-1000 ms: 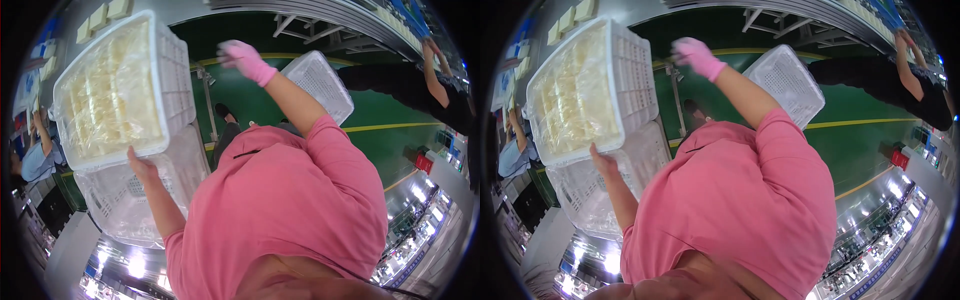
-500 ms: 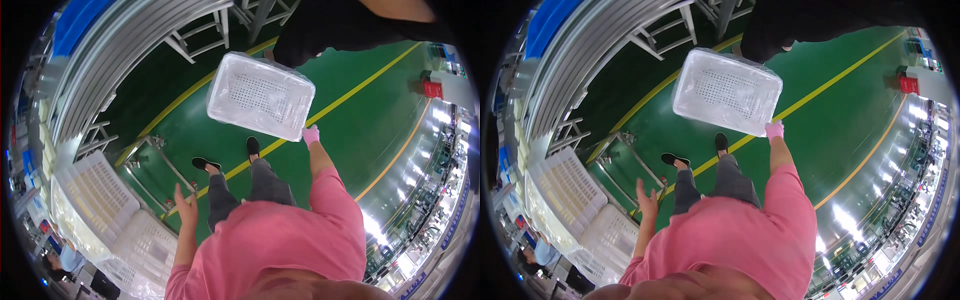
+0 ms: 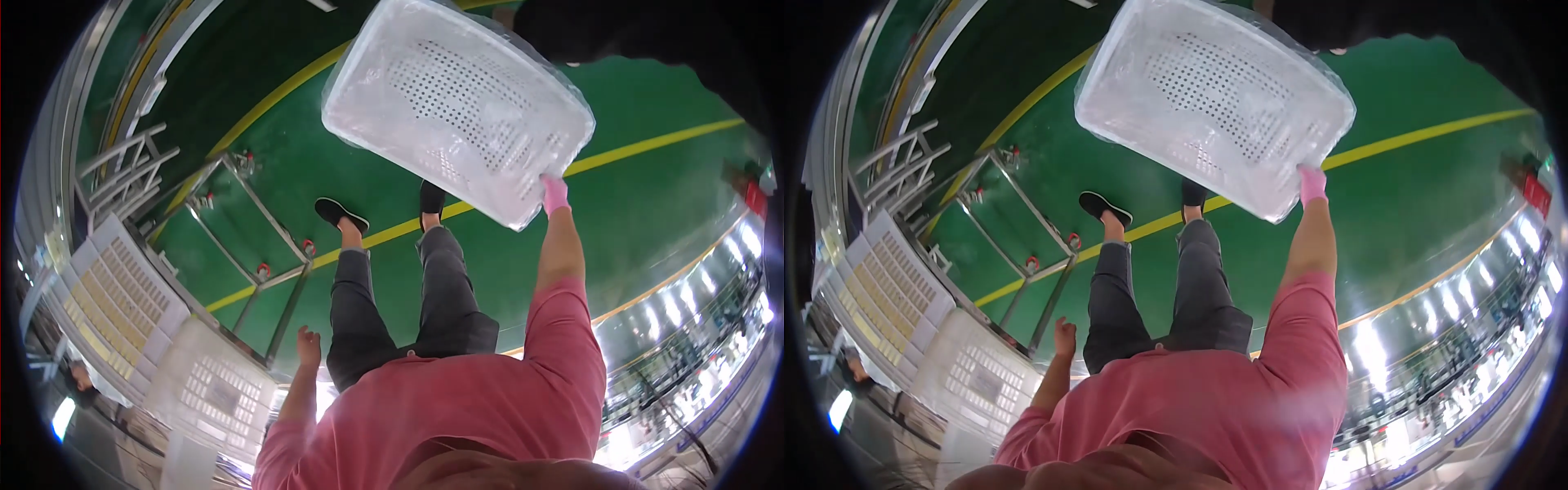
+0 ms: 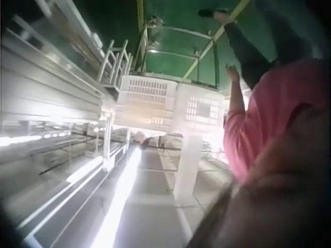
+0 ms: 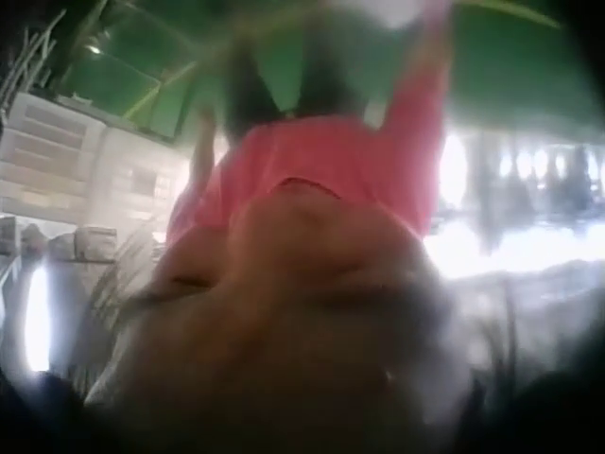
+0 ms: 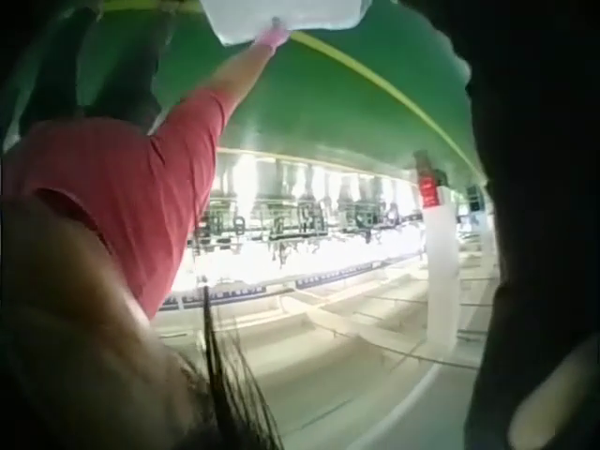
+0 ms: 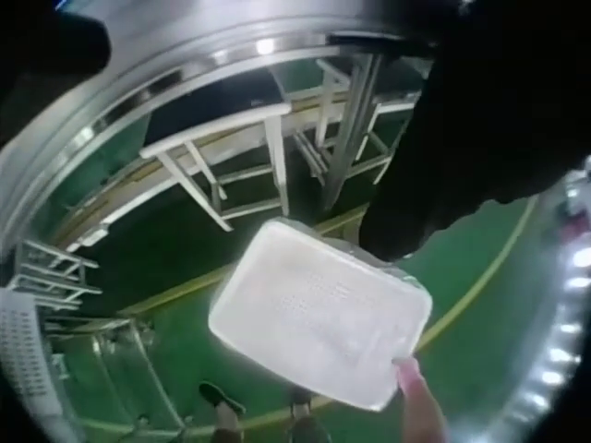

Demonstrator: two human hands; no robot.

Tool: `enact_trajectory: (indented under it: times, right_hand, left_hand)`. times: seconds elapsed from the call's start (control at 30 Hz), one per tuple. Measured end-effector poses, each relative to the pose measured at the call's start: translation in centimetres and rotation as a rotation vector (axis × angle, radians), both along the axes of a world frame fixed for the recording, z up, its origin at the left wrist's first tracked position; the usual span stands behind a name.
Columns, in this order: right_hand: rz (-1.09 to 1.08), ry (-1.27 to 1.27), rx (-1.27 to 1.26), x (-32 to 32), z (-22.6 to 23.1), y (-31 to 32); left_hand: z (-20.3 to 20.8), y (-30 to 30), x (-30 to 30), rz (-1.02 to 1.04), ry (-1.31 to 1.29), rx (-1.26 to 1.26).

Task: The person assembles plastic housing components by hand, taking them from a plastic bin and fitting them together on an assembly tray.

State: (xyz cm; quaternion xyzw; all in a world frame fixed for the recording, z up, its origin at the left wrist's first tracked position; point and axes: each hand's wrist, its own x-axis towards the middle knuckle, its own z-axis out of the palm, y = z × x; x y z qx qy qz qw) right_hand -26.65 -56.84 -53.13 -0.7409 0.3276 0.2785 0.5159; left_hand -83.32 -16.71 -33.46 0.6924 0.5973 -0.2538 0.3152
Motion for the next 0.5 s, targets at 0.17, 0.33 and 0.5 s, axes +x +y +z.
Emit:
enact_trajectory:
  times: [0.17, 0.33, 0.5]
  right_hand:
    - [0.765, -0.078, -0.24, -1.3, 4.5, 4.6]
    - [0.969, -0.45, -0.182, -1.9, 12.1, 11.9]
    - [0.427, -0.191, 0.134, -3.8, 20.1, 19.0]
  left_hand:
    - [-0.8, -1.3, 1.9, 0.189, -0.051, -0.057]
    - [1.0, -3.7, 3.9, 0.277, -0.062, -0.003]
    - [1.2, -6.1, -0.1, 0.329, -0.041, 0.008]
